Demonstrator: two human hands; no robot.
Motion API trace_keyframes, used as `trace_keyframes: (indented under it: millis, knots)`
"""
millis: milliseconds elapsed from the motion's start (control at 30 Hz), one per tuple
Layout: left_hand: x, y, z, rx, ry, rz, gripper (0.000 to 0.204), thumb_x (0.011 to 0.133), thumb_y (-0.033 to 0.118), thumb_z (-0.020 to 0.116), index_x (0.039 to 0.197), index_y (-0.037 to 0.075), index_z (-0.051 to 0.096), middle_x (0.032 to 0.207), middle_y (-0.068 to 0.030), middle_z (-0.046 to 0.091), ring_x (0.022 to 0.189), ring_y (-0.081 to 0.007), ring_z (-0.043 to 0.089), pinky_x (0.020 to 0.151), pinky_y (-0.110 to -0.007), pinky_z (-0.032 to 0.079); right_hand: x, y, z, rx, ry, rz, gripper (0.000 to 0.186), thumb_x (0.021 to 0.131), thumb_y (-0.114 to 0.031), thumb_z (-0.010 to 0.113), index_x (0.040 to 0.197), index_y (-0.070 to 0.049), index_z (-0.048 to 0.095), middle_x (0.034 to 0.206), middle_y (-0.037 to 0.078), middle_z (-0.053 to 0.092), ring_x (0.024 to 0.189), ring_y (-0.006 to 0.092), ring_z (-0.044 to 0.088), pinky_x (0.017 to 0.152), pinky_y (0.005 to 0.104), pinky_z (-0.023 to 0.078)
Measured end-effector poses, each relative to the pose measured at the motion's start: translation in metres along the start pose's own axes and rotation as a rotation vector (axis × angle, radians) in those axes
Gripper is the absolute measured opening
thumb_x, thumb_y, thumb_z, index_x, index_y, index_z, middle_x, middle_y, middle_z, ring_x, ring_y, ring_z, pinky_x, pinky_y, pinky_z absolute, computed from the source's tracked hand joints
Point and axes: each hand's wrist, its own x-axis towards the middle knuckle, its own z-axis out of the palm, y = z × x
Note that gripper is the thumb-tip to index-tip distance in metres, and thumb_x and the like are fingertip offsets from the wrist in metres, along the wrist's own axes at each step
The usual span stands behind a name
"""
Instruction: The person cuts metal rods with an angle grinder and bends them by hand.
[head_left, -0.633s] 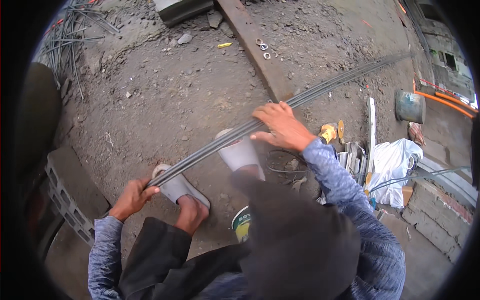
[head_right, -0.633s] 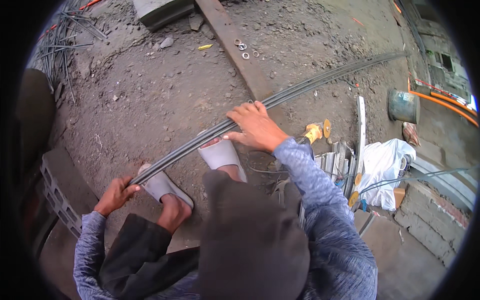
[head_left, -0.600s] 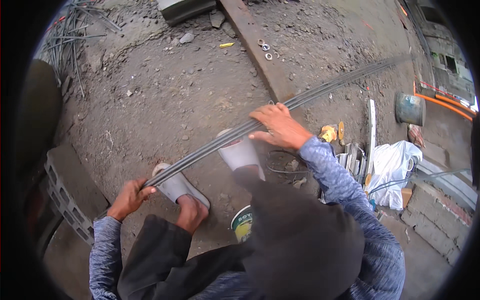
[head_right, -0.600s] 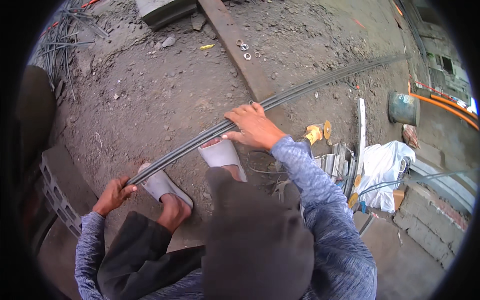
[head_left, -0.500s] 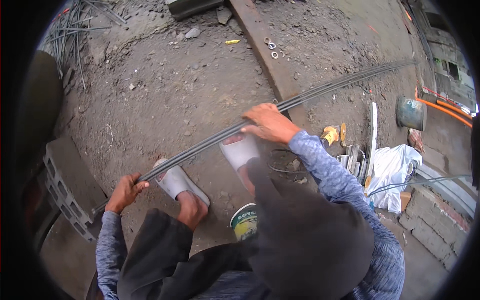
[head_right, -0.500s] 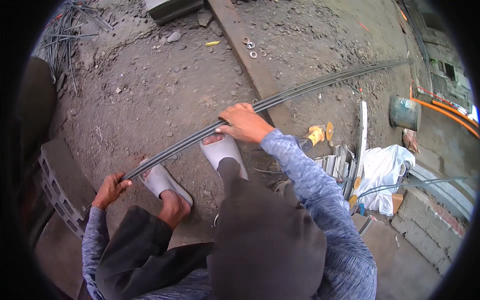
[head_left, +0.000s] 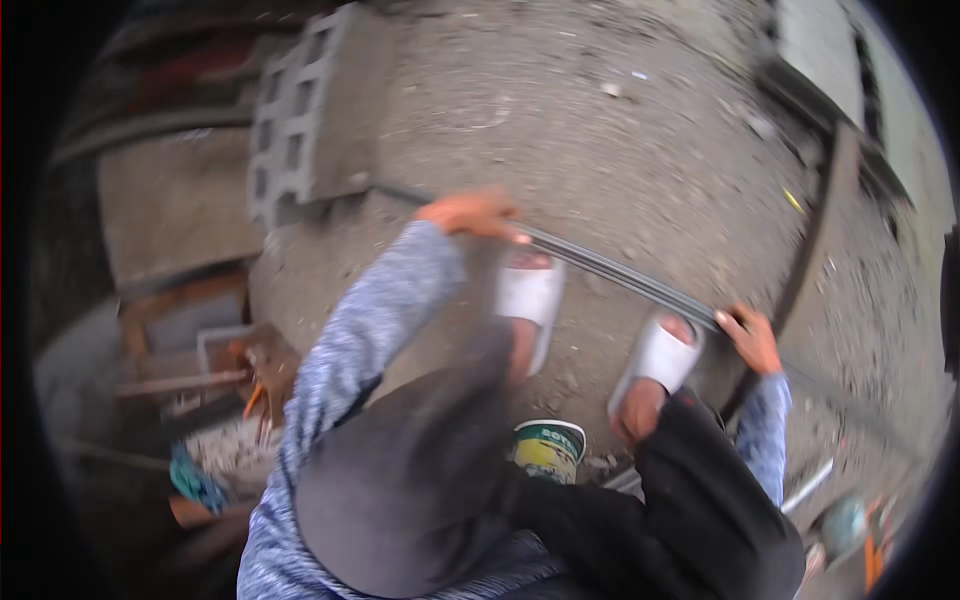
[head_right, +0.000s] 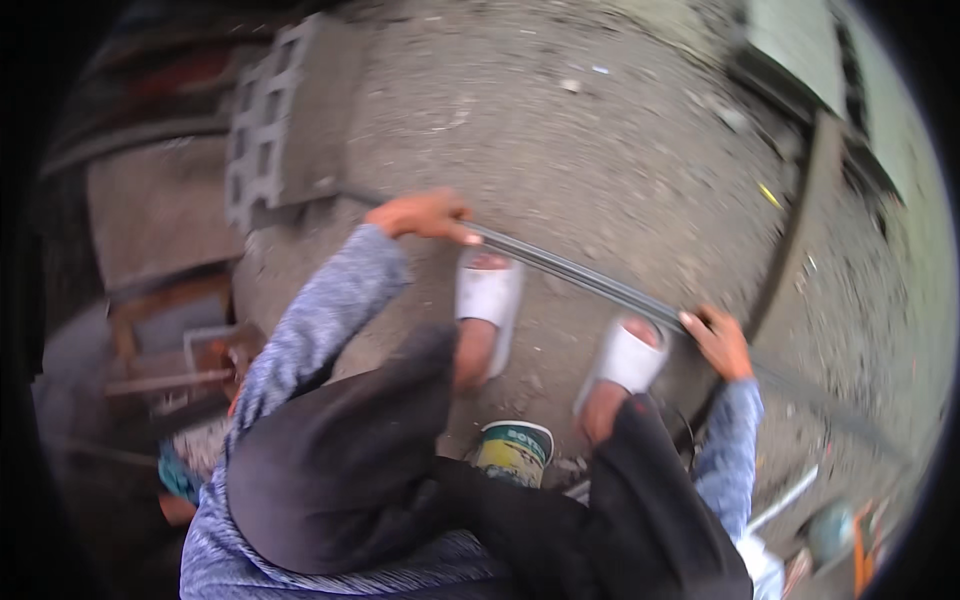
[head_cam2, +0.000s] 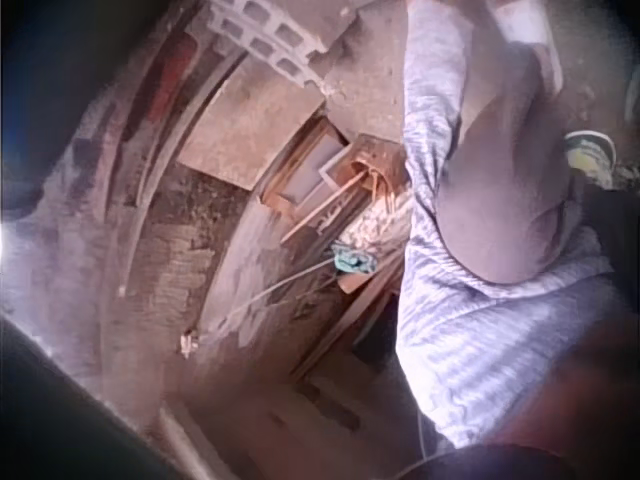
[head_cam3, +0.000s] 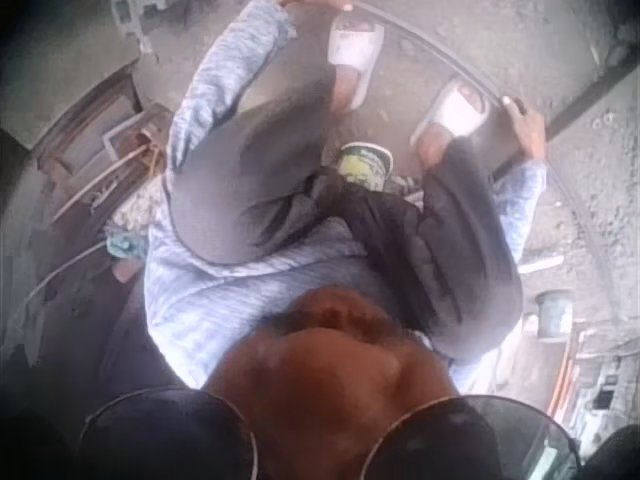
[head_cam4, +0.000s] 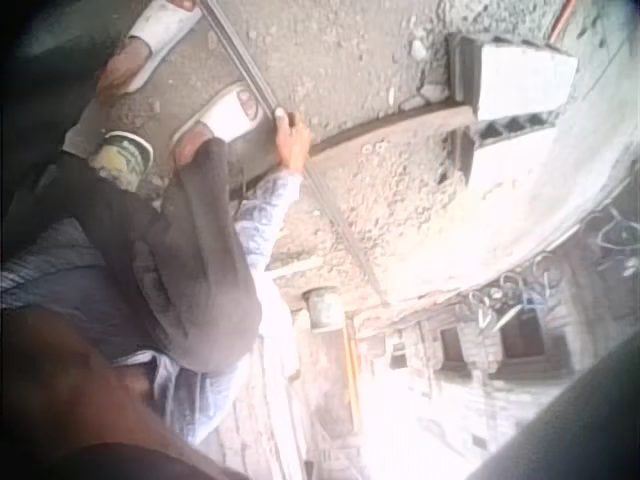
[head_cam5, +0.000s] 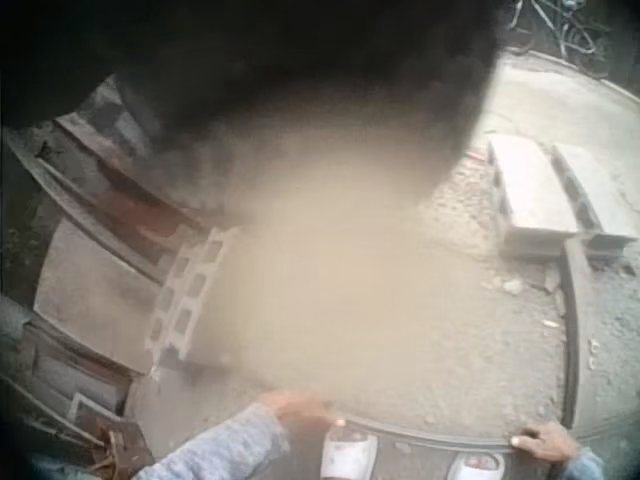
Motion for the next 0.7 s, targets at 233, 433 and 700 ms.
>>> trace_keyframes:
  millis: [233,433,700]
  knots:
    - [-0.043,0.019,-0.019,-0.09,0.063,-0.086,0.056,0.076,0.054,0.082,0.082,0.0,0.071,0.064,-0.0132,0.061,0.062,-0.0263,0.059,0.056,-0.044,0.042,0.019,0.006,-0.004,0.116,-0.14,0.02,0.032,0.09,-0.028,0.073,0.094,0.005,0.069,0.078,0.004,0.064,0.078,0.0126,0.056,0.075,0.0312,0.047]
    - [-0.036,0.013,-0.013,-0.135,0.143,-0.041,0.054,0.073,0.049,0.086,0.082,-0.001,0.07,0.066,-0.0155,0.063,0.061,-0.0301,0.06,0.057,-0.045,0.043,0.015,-0.001,-0.003,0.23,-0.086,0.094,0.031,0.087,-0.025,0.078,0.093,0.005,0.071,0.079,-0.002,0.065,0.076,0.0103,0.056,0.074,0.0288,0.047]
    - [-0.032,0.022,-0.027,-0.043,0.147,-0.115,0.055,0.061,0.052,0.092,0.08,0.004,0.072,0.073,-0.014,0.07,0.07,-0.0323,0.068,0.064,-0.044,0.05,0.024,0.005,-0.006,0.301,-0.101,0.171,0.022,0.084,-0.017,0.08,0.09,0.002,0.072,0.077,-0.003,0.065,0.072,0.0086,0.055,0.069,0.0271,0.046]
